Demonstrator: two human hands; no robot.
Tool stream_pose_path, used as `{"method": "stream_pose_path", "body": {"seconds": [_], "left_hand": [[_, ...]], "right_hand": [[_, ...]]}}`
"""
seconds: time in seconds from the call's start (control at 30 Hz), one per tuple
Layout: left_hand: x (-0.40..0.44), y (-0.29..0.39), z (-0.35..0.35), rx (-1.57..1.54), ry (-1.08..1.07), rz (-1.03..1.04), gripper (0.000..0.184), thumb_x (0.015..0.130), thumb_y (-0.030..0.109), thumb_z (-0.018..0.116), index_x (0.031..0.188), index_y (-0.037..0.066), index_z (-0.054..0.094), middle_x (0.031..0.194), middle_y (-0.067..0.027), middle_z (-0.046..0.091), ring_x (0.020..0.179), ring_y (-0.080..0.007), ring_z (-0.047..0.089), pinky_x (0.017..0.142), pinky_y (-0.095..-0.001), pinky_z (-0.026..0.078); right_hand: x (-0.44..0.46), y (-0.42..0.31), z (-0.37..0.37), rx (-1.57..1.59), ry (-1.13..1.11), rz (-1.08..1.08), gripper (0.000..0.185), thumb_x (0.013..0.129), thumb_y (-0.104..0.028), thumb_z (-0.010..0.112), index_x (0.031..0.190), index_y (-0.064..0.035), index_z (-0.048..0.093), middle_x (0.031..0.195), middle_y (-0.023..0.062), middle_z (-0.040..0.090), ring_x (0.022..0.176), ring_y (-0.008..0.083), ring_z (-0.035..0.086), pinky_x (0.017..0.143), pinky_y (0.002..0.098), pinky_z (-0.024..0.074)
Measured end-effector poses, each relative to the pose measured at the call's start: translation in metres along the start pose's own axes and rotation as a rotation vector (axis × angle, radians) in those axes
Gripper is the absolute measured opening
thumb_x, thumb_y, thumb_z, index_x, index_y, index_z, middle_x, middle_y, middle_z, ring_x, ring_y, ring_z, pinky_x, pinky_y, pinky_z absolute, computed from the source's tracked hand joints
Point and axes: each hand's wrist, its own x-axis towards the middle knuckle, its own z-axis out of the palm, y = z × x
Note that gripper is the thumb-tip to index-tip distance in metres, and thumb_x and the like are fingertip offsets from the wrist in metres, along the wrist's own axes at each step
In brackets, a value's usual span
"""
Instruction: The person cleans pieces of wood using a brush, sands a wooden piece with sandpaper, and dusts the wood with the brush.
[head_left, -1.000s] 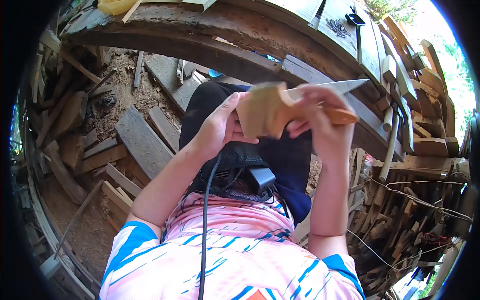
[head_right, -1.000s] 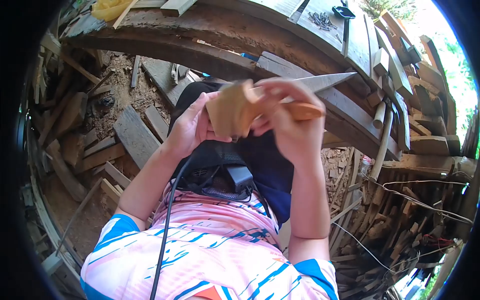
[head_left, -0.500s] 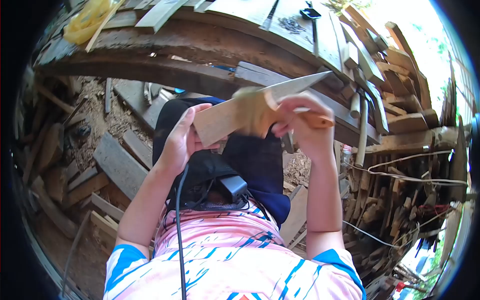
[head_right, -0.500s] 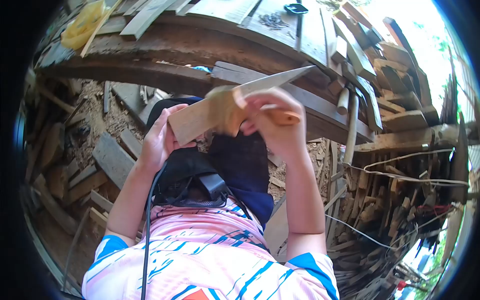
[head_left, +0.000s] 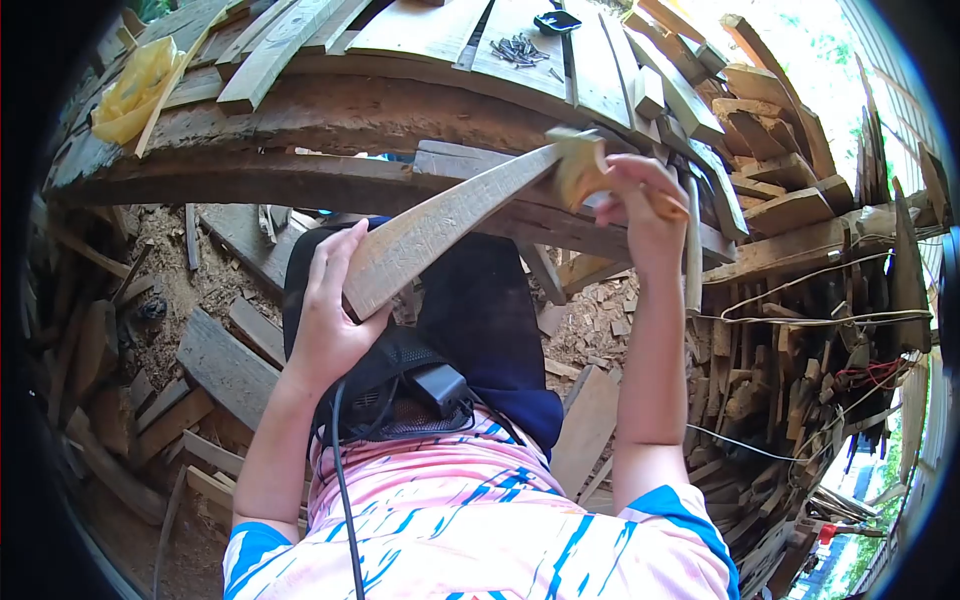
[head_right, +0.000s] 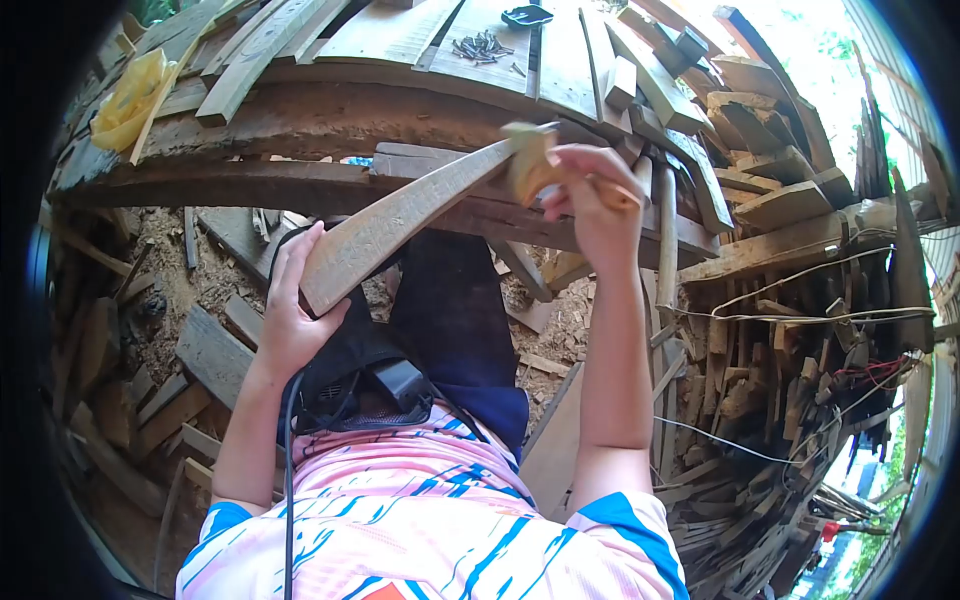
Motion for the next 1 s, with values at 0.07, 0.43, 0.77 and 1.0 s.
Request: {"method": "stream_pose_path", "body": {"seconds": [0.07,0.43,0.77,1.0], "left_hand": [[0.002,0.004,-0.002,-0.065,0.064,-0.032,0.090,0.069,-0.003,0.081,0.152,0.003,0.049,0.138,-0.0169,0.057,0.128,-0.0331,0.058,0.113,-0.0394,0.042],[0.008,-0.008,-0.020,-0.376,-0.096,-0.139,0.057,0.085,0.008,0.073,0.141,-0.002,0.062,0.101,-0.0062,0.065,0.081,-0.0100,0.060,0.071,-0.0251,0.051],[0.007,-0.008,-0.017,-0.269,-0.126,-0.218,0.035,0.094,0.018,0.078,0.122,-0.002,0.072,0.096,-0.0109,0.075,0.086,-0.0128,0.068,0.078,-0.0302,0.055],[0.012,-0.006,-0.023,-0.201,-0.134,-0.103,0.039,0.092,0.013,0.077,0.127,-0.004,0.069,0.105,-0.0171,0.076,0.094,-0.0176,0.072,0.086,-0.0327,0.056]], "right_hand": [[-0.005,-0.003,0.001,0.096,-0.235,0.128,0.015,0.096,-0.003,0.068,0.110,-0.0009,0.074,0.092,0.0103,0.073,0.068,0.0174,0.072,0.060,0.0259,0.0595],[0.011,0.010,0.022,0.296,0.095,0.126,0.022,0.100,0.000,0.051,0.110,0.0046,0.070,0.095,0.0147,0.069,0.065,0.0208,0.072,0.060,0.0281,0.0640],[0.017,0.014,0.035,0.339,0.343,0.105,0.022,0.100,-0.002,0.051,0.109,0.0057,0.070,0.095,0.0160,0.071,0.067,0.0202,0.073,0.058,0.0273,0.0616],[-0.011,-0.017,0.053,0.368,-0.233,0.253,0.026,0.097,-0.001,0.051,0.116,0.0045,0.068,0.096,0.0145,0.070,0.062,0.0179,0.070,0.052,0.0255,0.0587]]}}
